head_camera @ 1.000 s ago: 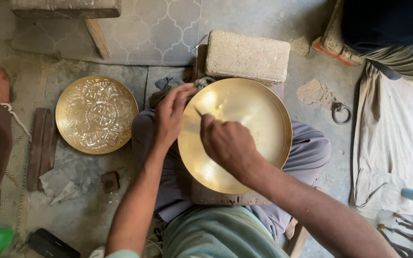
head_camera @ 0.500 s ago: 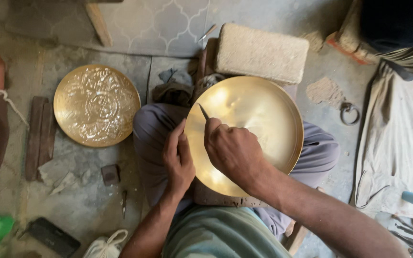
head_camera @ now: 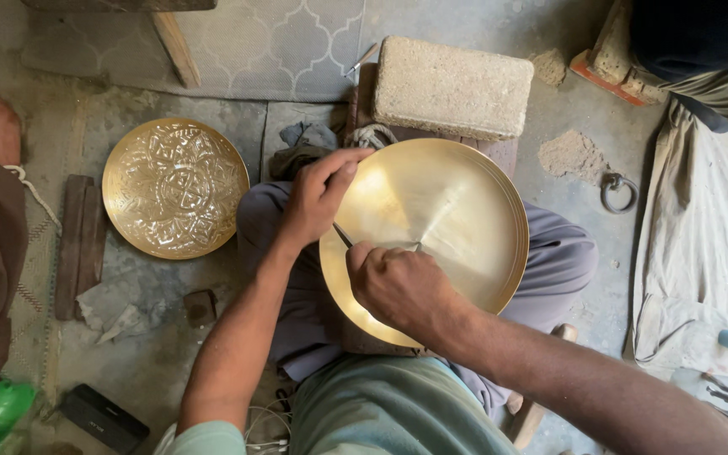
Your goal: The person sits on the floor and uses a hammer and chisel to engrave a decorative pattern onto a brass plate. They repeatedly strike the chisel to create lines and shapes, occasionally rotating the plate to work on different sections.
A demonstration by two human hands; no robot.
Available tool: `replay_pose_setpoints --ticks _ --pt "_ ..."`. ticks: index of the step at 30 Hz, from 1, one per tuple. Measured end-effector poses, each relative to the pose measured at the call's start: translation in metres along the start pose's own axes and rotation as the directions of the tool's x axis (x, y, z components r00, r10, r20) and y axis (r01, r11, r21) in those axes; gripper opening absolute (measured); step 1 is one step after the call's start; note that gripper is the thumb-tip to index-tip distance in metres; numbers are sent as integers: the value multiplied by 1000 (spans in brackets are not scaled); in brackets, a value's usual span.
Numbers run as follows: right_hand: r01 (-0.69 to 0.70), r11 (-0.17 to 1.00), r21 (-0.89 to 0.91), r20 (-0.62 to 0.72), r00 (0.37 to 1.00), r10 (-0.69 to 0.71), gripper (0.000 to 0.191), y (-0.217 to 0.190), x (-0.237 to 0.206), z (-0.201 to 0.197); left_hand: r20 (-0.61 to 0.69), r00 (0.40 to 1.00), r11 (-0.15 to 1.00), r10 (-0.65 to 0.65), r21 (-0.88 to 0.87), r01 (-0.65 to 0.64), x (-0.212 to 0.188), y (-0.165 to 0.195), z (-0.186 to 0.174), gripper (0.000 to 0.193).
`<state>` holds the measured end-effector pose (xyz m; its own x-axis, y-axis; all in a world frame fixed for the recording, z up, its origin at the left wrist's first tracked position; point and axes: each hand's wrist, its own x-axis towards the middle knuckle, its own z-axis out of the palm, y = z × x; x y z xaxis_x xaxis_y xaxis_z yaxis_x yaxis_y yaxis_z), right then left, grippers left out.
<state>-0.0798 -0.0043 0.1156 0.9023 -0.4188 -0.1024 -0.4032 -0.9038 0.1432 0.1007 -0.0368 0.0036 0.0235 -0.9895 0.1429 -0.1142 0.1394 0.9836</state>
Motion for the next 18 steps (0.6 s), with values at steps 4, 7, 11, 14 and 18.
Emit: replay_pose_setpoints --ticks 4,7,11,14,18 --pt "-95 990 102 -105 989 106 13 11 -6 -1 16 999 978 -29 -204 31 15 -9 8 34" --pt "-277 917 287 -25 955 296 18 30 -3 -2 -218 975 985 -52 -172 14 -15 -4 11 37" --pt "-441 775 452 7 871 491 25 35 4 -3 -463 879 991 -111 13 132 -94 19 39 38" --pt "-451 762 464 31 868 495 24 29 14 -2 -475 872 984 -116 62 165 -135 29 73 42" --pt "-444 827 344 55 889 454 23 18 21 0 -525 838 963 -150 116 244 -139 26 85 42"
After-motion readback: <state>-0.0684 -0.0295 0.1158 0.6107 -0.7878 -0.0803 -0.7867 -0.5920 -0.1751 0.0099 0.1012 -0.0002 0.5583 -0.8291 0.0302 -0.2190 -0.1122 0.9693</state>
